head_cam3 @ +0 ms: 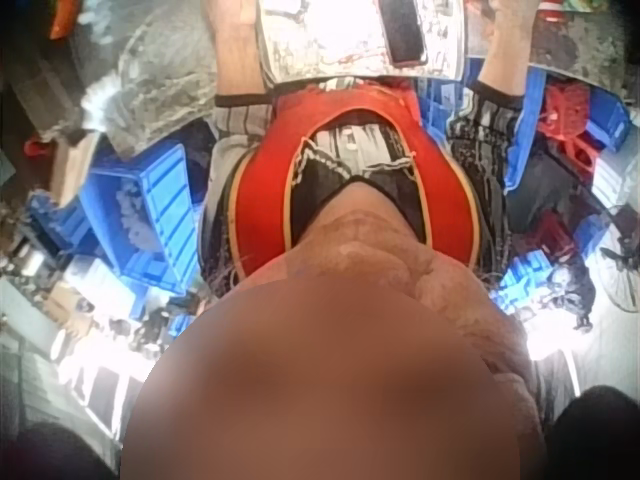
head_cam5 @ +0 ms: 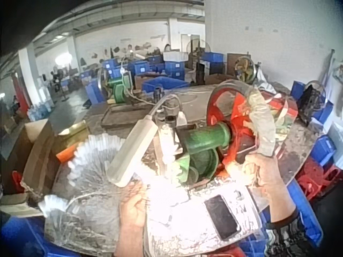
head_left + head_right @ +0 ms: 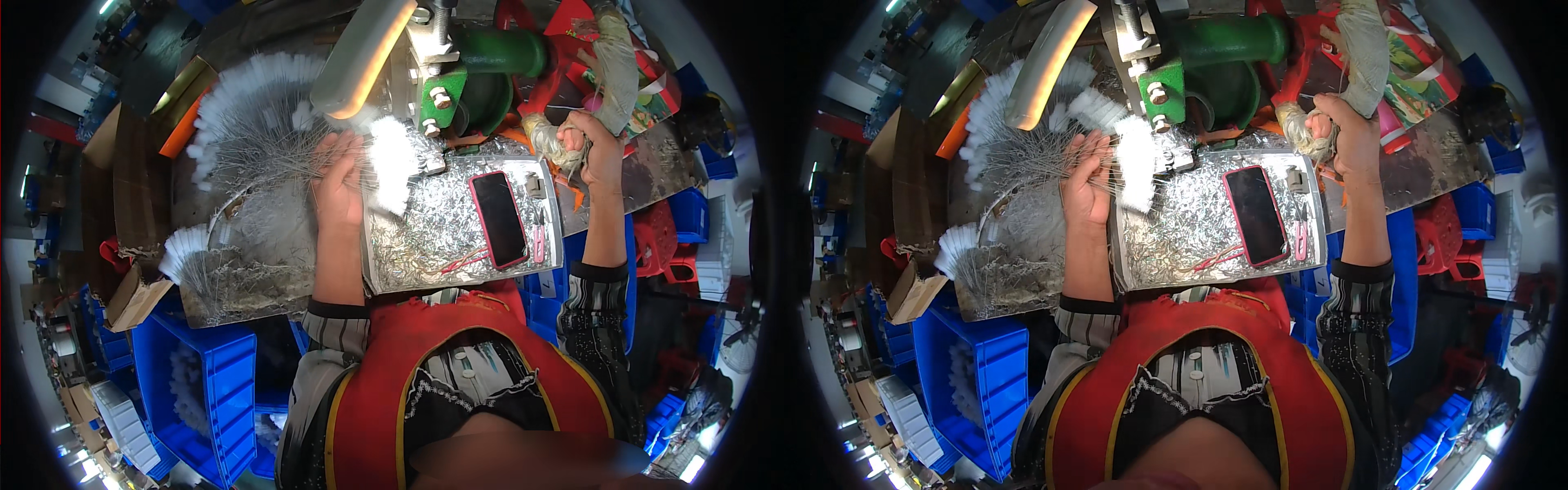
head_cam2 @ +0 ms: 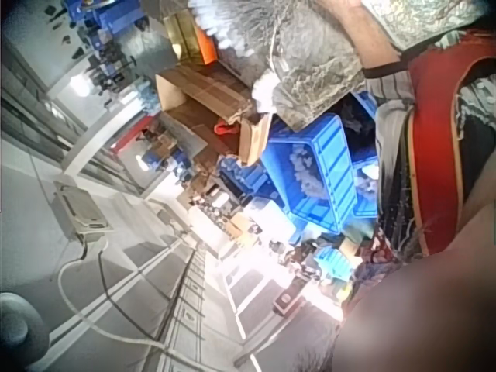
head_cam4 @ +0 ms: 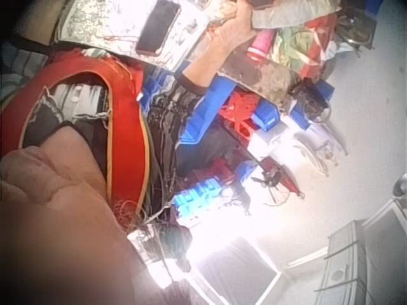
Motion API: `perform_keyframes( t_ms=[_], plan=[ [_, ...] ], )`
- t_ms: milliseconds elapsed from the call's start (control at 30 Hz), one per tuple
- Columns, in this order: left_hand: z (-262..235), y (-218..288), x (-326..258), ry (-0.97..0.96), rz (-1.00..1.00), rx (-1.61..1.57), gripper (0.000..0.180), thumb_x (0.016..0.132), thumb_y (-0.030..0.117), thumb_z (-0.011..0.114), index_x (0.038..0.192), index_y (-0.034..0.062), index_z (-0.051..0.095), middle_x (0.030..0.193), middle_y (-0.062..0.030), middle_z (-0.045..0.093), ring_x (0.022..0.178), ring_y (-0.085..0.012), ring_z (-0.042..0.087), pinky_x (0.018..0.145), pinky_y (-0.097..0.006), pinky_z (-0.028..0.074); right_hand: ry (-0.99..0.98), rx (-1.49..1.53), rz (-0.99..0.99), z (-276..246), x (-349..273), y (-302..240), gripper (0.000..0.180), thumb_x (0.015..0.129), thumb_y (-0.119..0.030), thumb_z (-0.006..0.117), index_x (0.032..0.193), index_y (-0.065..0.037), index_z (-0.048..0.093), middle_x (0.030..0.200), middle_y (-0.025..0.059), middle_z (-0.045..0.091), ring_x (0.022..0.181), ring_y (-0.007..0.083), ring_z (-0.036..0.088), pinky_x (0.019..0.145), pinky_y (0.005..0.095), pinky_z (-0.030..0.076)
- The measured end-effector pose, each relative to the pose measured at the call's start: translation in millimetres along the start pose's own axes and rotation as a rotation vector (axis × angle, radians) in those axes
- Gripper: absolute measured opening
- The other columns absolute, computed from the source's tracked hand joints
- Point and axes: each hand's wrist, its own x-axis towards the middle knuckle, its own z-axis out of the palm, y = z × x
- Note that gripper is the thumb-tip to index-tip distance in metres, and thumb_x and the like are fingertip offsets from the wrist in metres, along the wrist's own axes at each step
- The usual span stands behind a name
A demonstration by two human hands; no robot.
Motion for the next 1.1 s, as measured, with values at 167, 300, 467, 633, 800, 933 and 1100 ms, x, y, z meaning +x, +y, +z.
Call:
perform_keyframes(
  t_ms=[167,300,467,633,800,933,1100],
  plan=[
    [8,1,-3,0.045,0.015,0.057,0.032,0.078,-0.006,0.050,0.109,0.0011,0.045,0.109,-0.0181,0.053,0.098,-0.0272,0.055,0.084,-0.036,0.047,0.038,0.008,0.005,4,-3,0,0.009,0.070,-0.004,0.060,0.068,0.004,0.055,0.048,0.0063,0.046,0.045,0.0171,0.048,0.052,0.0298,0.043],
    [10,2,1,0.114,0.025,0.074,0.025,0.082,0.004,0.055,0.105,0.0005,0.048,0.101,-0.0163,0.057,0.087,-0.0247,0.059,0.074,-0.034,0.051,0.005,0.006,-0.016,0,-1,3,0.008,0.069,-0.003,0.060,0.069,0.004,0.055,0.048,0.0063,0.046,0.044,0.0171,0.047,0.053,0.0299,0.044],
    [6,2,3,0.192,-0.015,0.122,0.023,0.081,0.004,0.056,0.103,0.0033,0.049,0.098,-0.0141,0.058,0.086,-0.0225,0.058,0.076,-0.032,0.048,-0.005,0.005,-0.022,0,-1,3,0.007,0.069,-0.002,0.059,0.070,0.004,0.055,0.048,0.0063,0.046,0.044,0.0168,0.047,0.053,0.0299,0.044],
    [5,1,1,0.165,0.010,0.102,0.019,0.081,0.002,0.056,0.099,0.0012,0.050,0.096,-0.0150,0.059,0.087,-0.0234,0.059,0.074,-0.032,0.051,-0.019,0.029,-0.029,-2,0,4,0.008,0.070,-0.003,0.059,0.067,0.003,0.056,0.047,0.0056,0.046,0.044,0.0165,0.047,0.053,0.0301,0.044],
    [10,2,2,0.149,0.021,0.109,0.022,0.081,0.001,0.054,0.102,0.0001,0.048,0.099,-0.0159,0.057,0.090,-0.0238,0.057,0.082,-0.034,0.046,-0.006,-0.043,0.018,7,-3,-17,0.014,0.070,-0.006,0.059,0.059,0.001,0.053,0.046,0.0056,0.045,0.044,0.0171,0.047,0.052,0.0297,0.042],
    [8,-1,5,0.136,0.037,0.117,0.022,0.081,0.001,0.055,0.102,0.0004,0.048,0.099,-0.0157,0.057,0.090,-0.0237,0.057,0.083,-0.034,0.046,-0.080,-0.100,0.070,4,2,-26,0.021,0.072,-0.009,0.057,0.054,0.000,0.050,0.048,0.0071,0.044,0.048,0.0176,0.048,0.053,0.0285,0.040],
    [9,1,5,0.140,0.031,0.125,0.023,0.080,0.001,0.055,0.102,0.0009,0.049,0.099,-0.0144,0.057,0.088,-0.0227,0.057,0.080,-0.033,0.047,-0.014,-0.014,-0.048,6,-1,-7,0.016,0.069,-0.008,0.060,0.058,0.000,0.053,0.049,0.0055,0.048,0.045,0.0155,0.048,0.051,0.0278,0.041]
  ],
)
